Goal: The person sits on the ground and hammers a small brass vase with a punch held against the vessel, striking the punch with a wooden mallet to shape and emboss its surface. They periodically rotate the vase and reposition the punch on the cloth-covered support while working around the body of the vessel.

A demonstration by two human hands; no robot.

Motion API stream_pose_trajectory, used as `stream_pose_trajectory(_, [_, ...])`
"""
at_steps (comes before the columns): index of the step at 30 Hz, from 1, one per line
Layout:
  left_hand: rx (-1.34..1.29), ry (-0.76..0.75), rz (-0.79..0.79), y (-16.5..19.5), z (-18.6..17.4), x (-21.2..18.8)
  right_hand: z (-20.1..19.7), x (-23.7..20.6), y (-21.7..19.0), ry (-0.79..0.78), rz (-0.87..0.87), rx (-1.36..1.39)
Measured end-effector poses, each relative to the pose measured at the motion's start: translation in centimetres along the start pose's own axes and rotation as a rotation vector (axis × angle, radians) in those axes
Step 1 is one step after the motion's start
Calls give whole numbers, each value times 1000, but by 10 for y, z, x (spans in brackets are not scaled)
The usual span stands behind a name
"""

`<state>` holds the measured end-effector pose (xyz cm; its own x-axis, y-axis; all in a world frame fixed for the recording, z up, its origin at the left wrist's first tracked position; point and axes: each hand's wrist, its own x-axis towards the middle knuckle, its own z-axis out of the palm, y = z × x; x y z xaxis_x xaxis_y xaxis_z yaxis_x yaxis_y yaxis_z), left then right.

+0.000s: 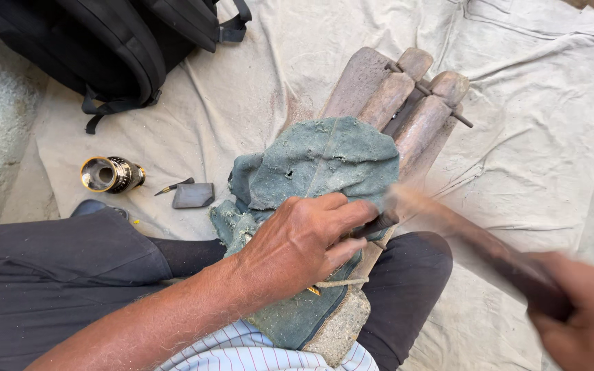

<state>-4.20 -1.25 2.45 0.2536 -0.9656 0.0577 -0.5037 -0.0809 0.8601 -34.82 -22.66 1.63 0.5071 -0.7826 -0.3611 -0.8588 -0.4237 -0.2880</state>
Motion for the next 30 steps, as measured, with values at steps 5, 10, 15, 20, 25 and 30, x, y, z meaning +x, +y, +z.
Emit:
stream_pose_trajectory(5, [-340,222,-47,15,-23,-20,45,-7,21,-10,181,157])
stream_pose_trajectory(10, [-176,247,-146,-10,-24,-36,162,-47,73,-46,287,805])
stream_pose_trajectory(15, [192,210,-108,-13,6,-46,221,-94,67,-149,500,1012])
stream_pose_trajectory(20, [361,-113,-443,-14,20,-31,232,-104,25,-65,549,977])
stream_pose_trajectory(25, [87,-260,-640,-40,5,-22,237,-89,12,-6,512,1050])
stream_pose_trajectory(30, [-60,-276,-560,-63,2,-20,230,-78,7,-77,562,1085])
